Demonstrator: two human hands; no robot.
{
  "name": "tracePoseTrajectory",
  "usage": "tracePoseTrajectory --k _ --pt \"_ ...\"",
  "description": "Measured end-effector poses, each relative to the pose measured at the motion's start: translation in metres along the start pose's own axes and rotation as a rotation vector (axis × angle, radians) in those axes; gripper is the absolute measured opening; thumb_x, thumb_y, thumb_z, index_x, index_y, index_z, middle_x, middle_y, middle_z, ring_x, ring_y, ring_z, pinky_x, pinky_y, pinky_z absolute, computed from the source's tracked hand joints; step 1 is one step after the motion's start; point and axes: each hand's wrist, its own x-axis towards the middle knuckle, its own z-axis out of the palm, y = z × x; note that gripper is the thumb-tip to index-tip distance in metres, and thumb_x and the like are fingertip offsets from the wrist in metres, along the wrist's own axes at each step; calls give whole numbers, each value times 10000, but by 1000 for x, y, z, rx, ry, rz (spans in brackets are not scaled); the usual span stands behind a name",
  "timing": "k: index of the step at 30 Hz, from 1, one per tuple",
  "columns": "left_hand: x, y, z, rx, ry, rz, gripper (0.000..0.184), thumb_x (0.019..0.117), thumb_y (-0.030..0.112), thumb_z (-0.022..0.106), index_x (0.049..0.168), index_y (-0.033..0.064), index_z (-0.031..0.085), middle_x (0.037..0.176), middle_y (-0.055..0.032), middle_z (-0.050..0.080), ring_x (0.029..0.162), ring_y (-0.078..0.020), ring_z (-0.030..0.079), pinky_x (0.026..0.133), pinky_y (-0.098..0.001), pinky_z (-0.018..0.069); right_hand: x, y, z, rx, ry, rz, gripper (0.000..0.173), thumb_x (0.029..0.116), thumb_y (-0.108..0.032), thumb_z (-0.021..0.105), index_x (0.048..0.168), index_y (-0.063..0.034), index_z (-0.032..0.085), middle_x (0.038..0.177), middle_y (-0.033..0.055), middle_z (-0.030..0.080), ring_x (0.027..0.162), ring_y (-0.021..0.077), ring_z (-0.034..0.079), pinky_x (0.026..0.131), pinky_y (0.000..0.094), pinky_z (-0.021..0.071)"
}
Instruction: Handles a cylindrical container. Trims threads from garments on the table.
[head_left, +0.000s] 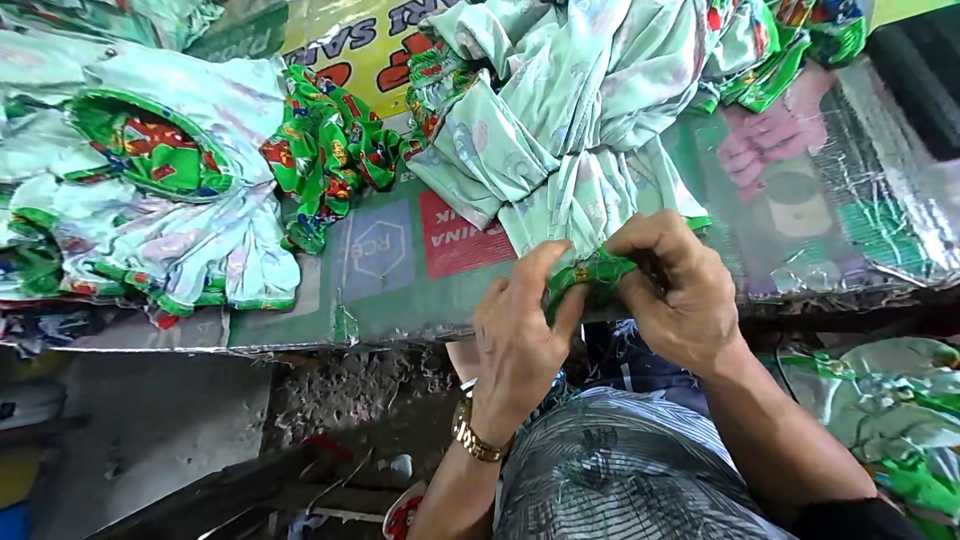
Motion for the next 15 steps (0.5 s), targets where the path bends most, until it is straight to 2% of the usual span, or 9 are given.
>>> tracePoseTrajectory --k 1,3,5,6,7,10,12,13,15 --pt "2 1 0 92 -5 47 365 940 188 722 1286 103 644 901 -4 695 732 -99 623 659 -296 512 0 1 2 -24 3 -24 172 891 5 591 1063 -8 586 907 27 610 771 -4 577 668 111 496" --pt "6 3 0 195 1 129 333 924 217 730 1243 132 690 1012 -36 698 857 -143 650 713 -342 507 0 2 2 -73 17 -56 157 892 -9 603 1048 -6 590 896 38 599 764 8 569 659 114 484" --pt "7 5 0 216 -9 148 338 915 265 746 1230 156 689 1195 -82 641 1081 -203 607 893 -407 463 0 0 0 -96 21 -73 156 901 -20 617 1054 0 591 901 50 607 777 15 580 675 121 492" --pt "8 4 1 197 -9 155 315 919 241 740 1216 148 690 1239 -95 623 1142 -220 575 960 -425 423 0 -1 0 -93 15 -76 159 901 -17 619 1056 0 590 905 50 611 784 12 584 685 118 496" --pt "8 3 2 172 -1 160 272 928 200 723 1189 129 693 1220 -90 635 1147 -215 574 982 -419 412 0 -3 -1 -85 11 -79 156 901 -12 619 1055 0 592 906 48 614 787 9 586 686 115 497" --pt "10 -3 -2 48 62 172 145 966 77 642 1089 55 715 1050 -58 727 1020 -154 657 965 -386 468 -1 -4 -4 -211 -10 -107 140 915 -38 622 1053 -24 603 894 47 601 766 40 576 646 141 481" --pt "8 -6 -11 24 145 198 148 1005 96 611 1092 52 722 1021 -43 743 986 -132 678 992 -395 480 -3 -5 -13 -487 -41 -119 148 924 -86 646 1062 -35 630 880 99 625 685 176 605 534 285 454" --pt "5 -7 -16 30 202 224 151 1012 102 602 1083 59 727 1004 -35 748 965 -121 687 1010 -406 478 -3 -4 -16 -587 -60 -112 157 902 -73 654 1052 -27 640 868 130 630 635 244 608 478 353 429" --pt "-3 -8 -20 53 268 261 123 1023 136 609 1057 92 720 1020 -9 746 1001 -107 693 1043 -423 474 -4 -5 -21 -678 -75 -92 163 883 -58 639 1040 -14 640 871 159 617 603 297 597 443 400 396"
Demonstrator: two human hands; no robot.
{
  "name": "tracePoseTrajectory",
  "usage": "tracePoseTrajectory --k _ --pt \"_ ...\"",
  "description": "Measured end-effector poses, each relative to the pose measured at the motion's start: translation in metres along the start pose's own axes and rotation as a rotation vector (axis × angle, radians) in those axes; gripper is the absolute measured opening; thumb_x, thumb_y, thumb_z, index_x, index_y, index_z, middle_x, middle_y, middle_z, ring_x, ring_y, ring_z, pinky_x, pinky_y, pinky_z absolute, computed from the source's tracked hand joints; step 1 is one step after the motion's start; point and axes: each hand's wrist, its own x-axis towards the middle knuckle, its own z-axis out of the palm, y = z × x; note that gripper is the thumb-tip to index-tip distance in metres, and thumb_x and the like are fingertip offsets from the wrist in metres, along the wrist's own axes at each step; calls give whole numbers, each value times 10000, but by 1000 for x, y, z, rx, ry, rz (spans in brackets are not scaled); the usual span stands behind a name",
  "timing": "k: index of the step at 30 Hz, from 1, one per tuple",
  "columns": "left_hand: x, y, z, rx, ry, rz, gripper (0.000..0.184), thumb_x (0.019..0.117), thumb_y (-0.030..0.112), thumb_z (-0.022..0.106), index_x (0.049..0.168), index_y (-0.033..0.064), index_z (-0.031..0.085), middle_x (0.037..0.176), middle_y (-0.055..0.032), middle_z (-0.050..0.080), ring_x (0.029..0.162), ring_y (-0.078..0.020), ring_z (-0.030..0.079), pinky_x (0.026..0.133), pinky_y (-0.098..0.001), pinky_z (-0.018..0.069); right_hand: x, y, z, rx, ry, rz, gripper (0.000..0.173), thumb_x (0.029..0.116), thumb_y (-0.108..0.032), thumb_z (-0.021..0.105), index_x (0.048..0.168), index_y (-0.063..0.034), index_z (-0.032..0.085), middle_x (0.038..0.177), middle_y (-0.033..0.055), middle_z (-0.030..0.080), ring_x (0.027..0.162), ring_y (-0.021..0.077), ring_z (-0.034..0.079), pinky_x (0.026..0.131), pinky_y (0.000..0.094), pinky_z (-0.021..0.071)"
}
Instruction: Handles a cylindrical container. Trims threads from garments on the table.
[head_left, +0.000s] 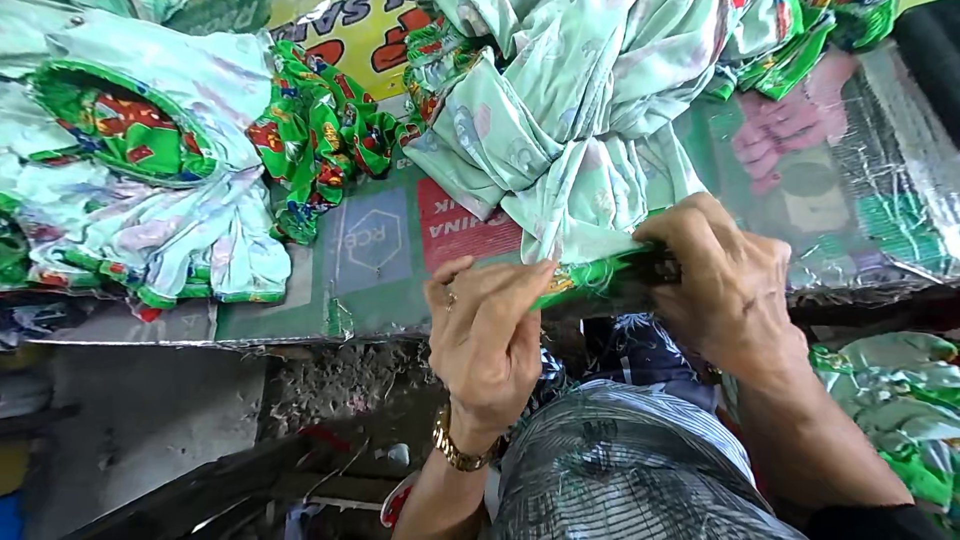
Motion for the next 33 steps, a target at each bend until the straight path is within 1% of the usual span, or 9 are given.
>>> tracePoseTrajectory --k 4,8,10,14,17,19,22,25,33 --pt "-20 -7 -10 39 -147 75 63 988 132 660 1046 156 669 1161 13 664 1172 -129 604 1095 -423 417 -12 -6 -20 21 9 -63 111 965 -86 606 1066 -40 595 961 159 641 741 256 620 559 348 452" --pt "-21 -26 -18 157 -504 192 75 968 110 652 957 119 725 1158 -52 710 1172 -218 615 1071 -458 392 -13 3 -23 -19 -385 -147 146 881 -42 600 1000 -48 683 916 149 624 562 285 585 402 394 394" --pt "-14 -27 -18 170 -580 191 148 977 189 621 937 128 750 1192 -46 716 1181 -210 614 1090 -463 363 -8 5 -27 32 -413 -135 162 955 -110 562 1020 -68 704 918 110 626 571 236 583 412 370 401" --pt "-3 -21 -11 141 -566 137 191 1001 284 645 1016 118 739 1032 -40 736 1030 -194 648 1010 -463 371 9 -6 -26 441 -195 -45 266 1078 -241 498 1025 -70 694 880 -4 625 743 23 587 605 168 474" --pt "-2 -16 -1 170 -557 83 275 976 331 689 1126 101 693 865 -40 668 836 -186 618 925 -471 384 18 -12 -3 831 -191 95 217 1080 -195 495 1013 -60 650 846 -50 610 671 -33 563 559 122 501" --pt "-3 -15 2 173 -580 53 259 969 334 693 1118 124 719 840 -34 649 798 -189 604 894 -479 385 19 -10 10 861 -258 208 184 1075 -142 470 1037 -55 628 796 -45 603 588 -13 543 496 134 476" --pt "-16 -17 3 117 -513 54 100 964 187 689 1007 161 775 848 -32 648 819 -188 591 882 -464 377 17 -6 12 854 -304 285 177 1084 -145 458 1053 -63 611 763 -45 586 550 0 532 458 133 464" --pt "-34 -19 3 75 -344 66 70 980 108 650 990 132 715 902 -32 675 907 -163 609 970 -433 371 13 -2 10 784 -331 225 179 1068 -156 479 1032 -75 634 753 -66 576 569 -23 526 483 122 462" --pt "-47 -16 2 90 -205 20 92 1041 213 588 975 148 595 1001 -9 642 1013 -114 606 1040 -391 378 10 0 18 661 -404 -39 149 908 -189 741 1026 -101 721 961 -22 644 820 4 615 674 138 531"
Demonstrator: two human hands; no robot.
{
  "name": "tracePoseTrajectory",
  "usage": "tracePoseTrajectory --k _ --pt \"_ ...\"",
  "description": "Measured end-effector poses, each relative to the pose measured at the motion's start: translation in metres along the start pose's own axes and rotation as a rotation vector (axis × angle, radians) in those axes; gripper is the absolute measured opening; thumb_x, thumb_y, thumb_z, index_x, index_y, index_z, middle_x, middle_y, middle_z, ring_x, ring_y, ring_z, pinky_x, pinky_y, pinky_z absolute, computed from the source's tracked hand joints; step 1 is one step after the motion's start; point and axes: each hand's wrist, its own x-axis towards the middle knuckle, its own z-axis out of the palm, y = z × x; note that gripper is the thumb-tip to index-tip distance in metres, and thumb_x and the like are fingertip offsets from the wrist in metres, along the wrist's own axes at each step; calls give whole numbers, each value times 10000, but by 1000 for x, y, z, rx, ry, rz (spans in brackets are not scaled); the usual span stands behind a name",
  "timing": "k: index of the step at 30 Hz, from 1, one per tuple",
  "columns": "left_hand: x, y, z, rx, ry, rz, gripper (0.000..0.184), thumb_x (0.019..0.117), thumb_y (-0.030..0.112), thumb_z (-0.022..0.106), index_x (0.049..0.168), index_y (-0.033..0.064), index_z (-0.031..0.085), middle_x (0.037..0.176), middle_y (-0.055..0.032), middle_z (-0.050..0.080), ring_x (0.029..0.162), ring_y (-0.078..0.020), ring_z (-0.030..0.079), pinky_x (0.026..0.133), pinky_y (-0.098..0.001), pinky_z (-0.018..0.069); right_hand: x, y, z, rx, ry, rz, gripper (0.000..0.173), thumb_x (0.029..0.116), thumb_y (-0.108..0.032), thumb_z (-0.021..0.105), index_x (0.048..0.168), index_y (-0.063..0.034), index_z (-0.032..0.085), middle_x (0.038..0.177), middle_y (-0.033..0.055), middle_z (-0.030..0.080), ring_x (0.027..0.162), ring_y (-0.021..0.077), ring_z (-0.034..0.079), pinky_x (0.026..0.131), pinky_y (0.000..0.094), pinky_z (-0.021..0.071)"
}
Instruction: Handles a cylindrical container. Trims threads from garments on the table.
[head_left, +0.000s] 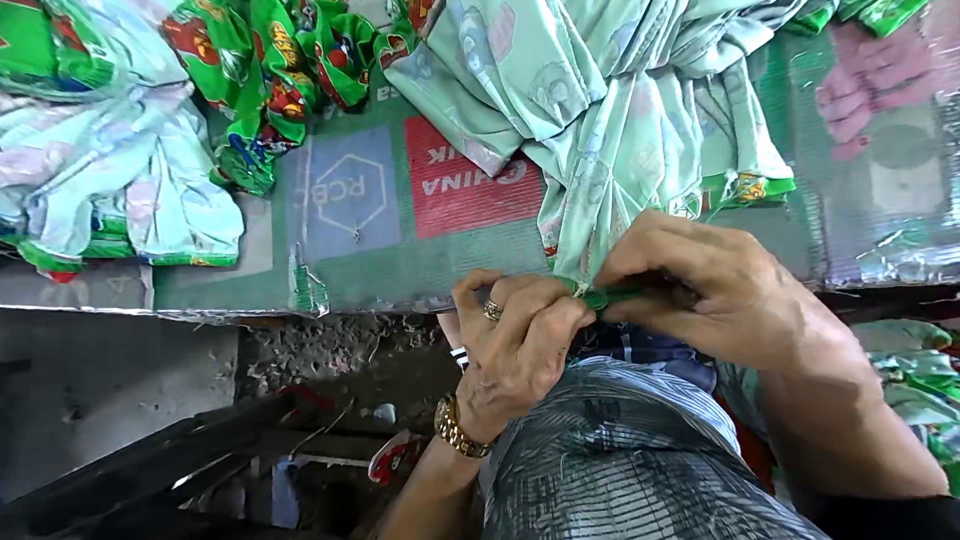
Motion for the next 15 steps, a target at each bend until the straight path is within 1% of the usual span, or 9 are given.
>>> tracePoseTrajectory --k 1,3,5,6,8,10,12,13,15 --pt "0 2 1 -8 14 0 88 1039 211 587 974 152 598 1012 -6 613 1033 -110 582 1046 -381 371 0 -2 4 -58 11 -4 152 902 -204 746 1027 -119 728 955 -18 643 797 18 613 638 162 516" --pt "3 7 5 -55 31 16 82 1039 191 577 973 146 598 1045 -7 595 1090 -104 568 1080 -363 372 -1 -5 11 -158 50 -6 95 916 -158 686 994 -129 731 922 -3 642 742 53 611 567 215 473" --pt "8 9 11 -141 26 10 103 1045 203 578 977 125 582 1115 -27 613 1166 -117 586 1100 -347 418 -2 -6 14 -180 80 12 91 911 -100 632 955 -106 711 899 3 654 738 58 616 569 218 474" --pt "11 9 13 -191 10 -21 144 1049 250 585 1004 113 583 1158 -38 618 1182 -123 589 1076 -321 450 -2 -6 14 -170 89 26 87 906 -90 624 945 -96 702 886 0 660 735 44 612 581 200 479" --pt "16 9 14 -272 -38 -100 246 1029 314 624 1128 100 556 1193 -53 628 1138 -123 596 982 -282 478 -2 -7 11 -108 107 63 63 922 -113 641 936 -86 696 852 -26 659 727 -8 590 607 140 474" --pt "20 10 12 -319 -76 -157 306 1002 293 672 1188 99 526 1121 -40 668 1040 -93 630 930 -307 462 -3 -8 7 -16 119 105 72 946 -145 658 938 -83 694 817 -55 645 701 -50 570 601 96 470" --pt "23 11 9 -339 -107 -204 287 982 237 700 1170 74 557 999 -24 679 893 -64 628 885 -318 460 -2 -7 5 61 135 135 88 968 -161 652 921 -91 675 782 -76 621 650 -65 545 554 84 453" --pt "24 12 7 -340 -128 -231 267 976 220 706 1151 70 573 957 -9 679 855 -49 624 885 -317 461 -1 -7 5 84 142 141 91 972 -162 652 918 -92 671 780 -76 617 640 -64 540 542 84 448" --pt "27 14 4 -352 -169 -272 213 964 192 712 1114 66 629 930 9 686 839 -38 616 887 -321 449 -2 -6 5 111 153 109 79 967 -141 660 914 -81 662 816 -56 618 678 -47 548 571 91 456"
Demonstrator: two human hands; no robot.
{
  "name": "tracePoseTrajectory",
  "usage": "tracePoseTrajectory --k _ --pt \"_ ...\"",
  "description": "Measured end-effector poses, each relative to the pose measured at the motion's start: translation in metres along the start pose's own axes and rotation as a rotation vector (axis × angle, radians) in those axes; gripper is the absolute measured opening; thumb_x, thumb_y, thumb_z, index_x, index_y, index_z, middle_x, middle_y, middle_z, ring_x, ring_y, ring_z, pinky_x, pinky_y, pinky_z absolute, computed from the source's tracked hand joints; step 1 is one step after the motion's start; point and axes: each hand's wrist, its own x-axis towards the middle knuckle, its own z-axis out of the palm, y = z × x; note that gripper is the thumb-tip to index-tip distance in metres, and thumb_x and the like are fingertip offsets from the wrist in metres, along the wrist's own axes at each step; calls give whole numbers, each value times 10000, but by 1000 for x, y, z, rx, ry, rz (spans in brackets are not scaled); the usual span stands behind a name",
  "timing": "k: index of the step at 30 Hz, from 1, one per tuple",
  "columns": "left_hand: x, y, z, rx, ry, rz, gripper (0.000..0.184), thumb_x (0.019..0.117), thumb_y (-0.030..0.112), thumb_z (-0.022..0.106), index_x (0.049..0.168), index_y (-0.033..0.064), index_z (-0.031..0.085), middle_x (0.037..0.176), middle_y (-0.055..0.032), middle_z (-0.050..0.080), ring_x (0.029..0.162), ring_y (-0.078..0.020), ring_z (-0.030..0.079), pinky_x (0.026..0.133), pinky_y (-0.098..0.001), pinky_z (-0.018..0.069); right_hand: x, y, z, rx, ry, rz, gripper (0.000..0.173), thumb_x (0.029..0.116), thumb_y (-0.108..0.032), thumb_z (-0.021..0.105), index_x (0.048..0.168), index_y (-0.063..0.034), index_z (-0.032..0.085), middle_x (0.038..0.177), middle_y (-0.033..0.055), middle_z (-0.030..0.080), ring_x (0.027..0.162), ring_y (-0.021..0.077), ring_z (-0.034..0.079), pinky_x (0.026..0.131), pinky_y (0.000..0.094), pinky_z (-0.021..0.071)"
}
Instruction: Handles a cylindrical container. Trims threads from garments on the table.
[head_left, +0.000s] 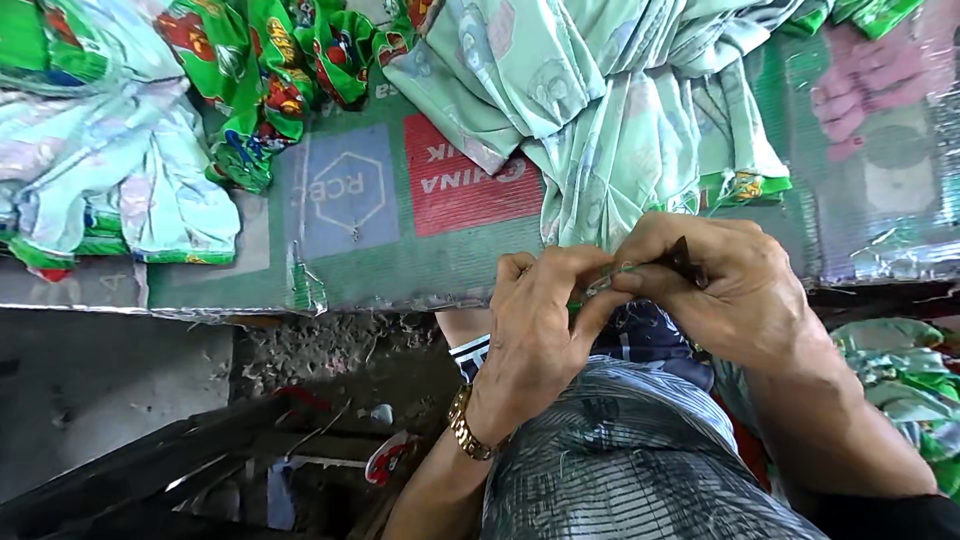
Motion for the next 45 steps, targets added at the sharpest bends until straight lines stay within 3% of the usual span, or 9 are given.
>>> tracePoseTrajectory --k 4,6,10,16,19,29,39,43,45 --pt "-1 -1 0 38 -4 55 59 951 131 693 965 83 726 902 0 691 881 -82 613 874 -344 418 -7 4 2 -57 4 -176 56 959 -87 635 922 -56 666 888 1 615 815 12 599 684 130 503" --pt "-11 -4 1 137 53 154 52 976 143 675 976 124 724 971 -11 688 957 -112 614 907 -344 434 -14 -1 -1 -181 11 -188 80 985 -141 639 962 -67 658 885 3 620 779 15 594 635 136 479" --pt "-36 -12 4 363 144 320 78 1002 162 629 1059 161 682 1030 -17 643 1002 -150 575 1000 -392 370 -27 -11 -14 -454 -37 -123 294 959 -339 629 1125 -97 605 891 -5 616 700 27 561 551 176 422" --pt "-43 -12 2 399 181 379 66 997 171 625 1059 154 641 1006 -2 624 1019 -126 575 1101 -408 316 -32 -11 -16 -631 -40 -223 157 997 -219 610 1040 -75 654 919 106 683 727 210 631 551 325 428" --pt "-44 -10 2 377 181 388 70 999 173 624 1063 150 639 979 -3 613 1010 -127 570 1110 -411 307 -36 -9 -13 -659 -33 -267 123 1002 -188 626 1060 -88 670 924 103 690 715 227 605 574 353 403" --pt "-37 -5 7 421 181 416 66 993 159 617 1020 123 665 923 -15 628 947 -142 573 1091 -422 302 -39 -10 2 -733 34 -291 129 1016 -159 613 1081 -72 683 877 107 681 655 226 560 568 357 367" --pt "-36 0 7 343 134 434 78 989 166 648 1039 109 665 936 -18 648 923 -131 585 1068 -404 342 -42 -6 2 -647 24 -226 120 1011 -153 618 1046 -80 708 908 91 710 710 213 629 576 346 427" --pt "-40 -3 -1 256 142 381 262 1011 398 616 1064 142 609 910 -8 617 878 -114 592 1009 -351 400 -44 -12 -28 -358 -137 -90 206 990 -310 655 1048 -122 716 924 -7 694 759 53 635 623 220 507" --pt "-38 -1 -4 252 202 260 272 1016 456 570 1024 184 565 906 28 589 889 -76 578 974 -305 404 -40 -14 -38 -116 -99 -53 201 977 -304 689 1092 -141 690 967 -65 669 828 -32 620 690 120 532"
